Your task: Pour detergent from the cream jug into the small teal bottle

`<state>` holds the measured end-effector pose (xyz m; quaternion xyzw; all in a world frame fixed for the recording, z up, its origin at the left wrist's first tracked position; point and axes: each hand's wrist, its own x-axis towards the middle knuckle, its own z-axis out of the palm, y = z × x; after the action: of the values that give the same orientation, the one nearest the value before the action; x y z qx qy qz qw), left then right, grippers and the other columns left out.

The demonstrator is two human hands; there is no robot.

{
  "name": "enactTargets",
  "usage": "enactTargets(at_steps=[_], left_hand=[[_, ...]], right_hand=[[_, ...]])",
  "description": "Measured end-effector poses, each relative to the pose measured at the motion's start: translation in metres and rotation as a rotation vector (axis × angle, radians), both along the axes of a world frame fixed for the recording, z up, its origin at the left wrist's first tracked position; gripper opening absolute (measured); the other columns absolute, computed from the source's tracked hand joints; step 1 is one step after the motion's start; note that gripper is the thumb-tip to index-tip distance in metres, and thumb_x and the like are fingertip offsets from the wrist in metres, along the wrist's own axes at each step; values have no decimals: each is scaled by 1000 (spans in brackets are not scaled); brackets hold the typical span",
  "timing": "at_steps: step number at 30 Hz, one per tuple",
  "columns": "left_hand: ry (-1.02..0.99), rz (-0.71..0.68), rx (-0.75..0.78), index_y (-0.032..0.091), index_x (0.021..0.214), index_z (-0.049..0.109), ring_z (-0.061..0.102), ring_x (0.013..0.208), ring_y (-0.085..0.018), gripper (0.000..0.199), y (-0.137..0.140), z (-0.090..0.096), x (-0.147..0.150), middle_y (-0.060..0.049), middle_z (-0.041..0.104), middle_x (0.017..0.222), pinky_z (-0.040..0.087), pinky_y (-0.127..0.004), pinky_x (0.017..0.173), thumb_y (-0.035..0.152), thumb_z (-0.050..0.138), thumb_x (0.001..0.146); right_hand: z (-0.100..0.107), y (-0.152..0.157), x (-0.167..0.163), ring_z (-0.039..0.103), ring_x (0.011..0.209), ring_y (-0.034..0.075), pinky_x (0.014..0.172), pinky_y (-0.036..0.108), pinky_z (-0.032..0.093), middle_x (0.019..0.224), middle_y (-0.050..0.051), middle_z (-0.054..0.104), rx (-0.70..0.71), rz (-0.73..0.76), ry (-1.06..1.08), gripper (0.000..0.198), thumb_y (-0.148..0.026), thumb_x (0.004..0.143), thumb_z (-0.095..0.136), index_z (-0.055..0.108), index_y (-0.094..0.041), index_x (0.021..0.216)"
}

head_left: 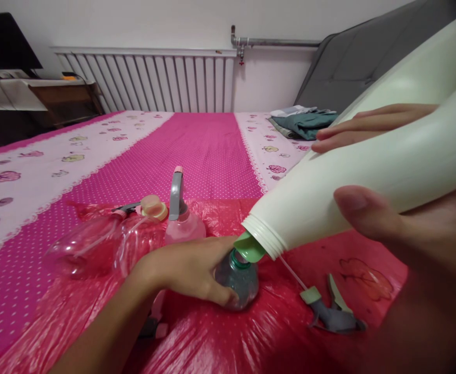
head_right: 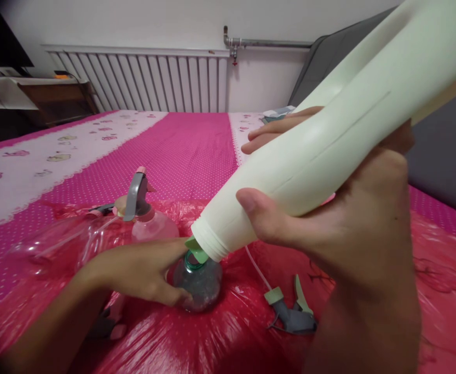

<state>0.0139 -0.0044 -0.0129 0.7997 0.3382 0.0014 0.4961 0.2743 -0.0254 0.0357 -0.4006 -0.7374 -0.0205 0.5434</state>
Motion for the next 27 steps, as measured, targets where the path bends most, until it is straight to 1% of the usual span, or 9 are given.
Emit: enactTargets(at_steps=[5, 9, 15, 18, 20, 23, 27], left_hand=[[-7, -4, 13, 19, 123, 60, 69, 87, -23, 52, 1, 0, 0, -4, 73, 103, 55, -29, 73, 31, 80, 77], [-6, 1, -2, 19, 119, 60, 69, 87, -23, 48, 0, 1, 0, -3, 73, 102, 54, -29, 73, 30, 80, 78], [-29, -2, -22, 20, 124, 60, 70, 87, -22, 51, 0, 0, 1, -3, 73, 103, 55, -28, 73, 31, 80, 79], [-43, -1, -18, 19, 122, 61, 70, 87, -23, 50, 0, -1, 1, -3, 73, 102, 55, -29, 73, 31, 80, 78], [-40, 7, -5, 20, 121, 61, 69, 85, -22, 50, 0, -1, 0, -3, 73, 101, 54, -29, 72, 32, 81, 77], [-30, 16, 2, 20, 116, 61, 69, 82, -21, 46, 0, -1, -1, -1, 73, 98, 53, -28, 70, 33, 81, 77], [-54, 19, -22, 21, 114, 60, 69, 82, -20, 43, -1, -3, -1, -1, 73, 98, 53, -27, 69, 29, 80, 77]], right_hand=[[0, -1, -1, 62, 123, 12, 124, 29, 48, 120, 4, 65, 11, 0, 0, 50, -54, 81, 73, 72, -13, 109], [-1, -2, -1, 61, 123, 11, 123, 28, 48, 121, 3, 64, 24, -3, -12, 49, -55, 83, 70, 72, -14, 110], [0, 0, 0, 61, 124, 12, 124, 31, 48, 121, 3, 64, 29, 16, -11, 47, -51, 82, 72, 72, -14, 110], [-1, 0, 1, 60, 125, 12, 125, 31, 47, 121, 3, 64, 24, 12, -10, 50, -55, 82, 71, 72, -14, 111], [-2, 0, 2, 61, 123, 11, 123, 29, 48, 120, 2, 64, 3, 12, 26, 50, -55, 82, 71, 72, -15, 112], [-5, 1, 1, 64, 114, 9, 117, 25, 50, 117, 0, 65, -35, 7, 68, 44, -51, 82, 72, 72, -18, 111], [-6, 2, 1, 64, 111, 9, 115, 25, 51, 115, 1, 66, -27, 1, 82, 44, -52, 80, 73, 74, -18, 108]])
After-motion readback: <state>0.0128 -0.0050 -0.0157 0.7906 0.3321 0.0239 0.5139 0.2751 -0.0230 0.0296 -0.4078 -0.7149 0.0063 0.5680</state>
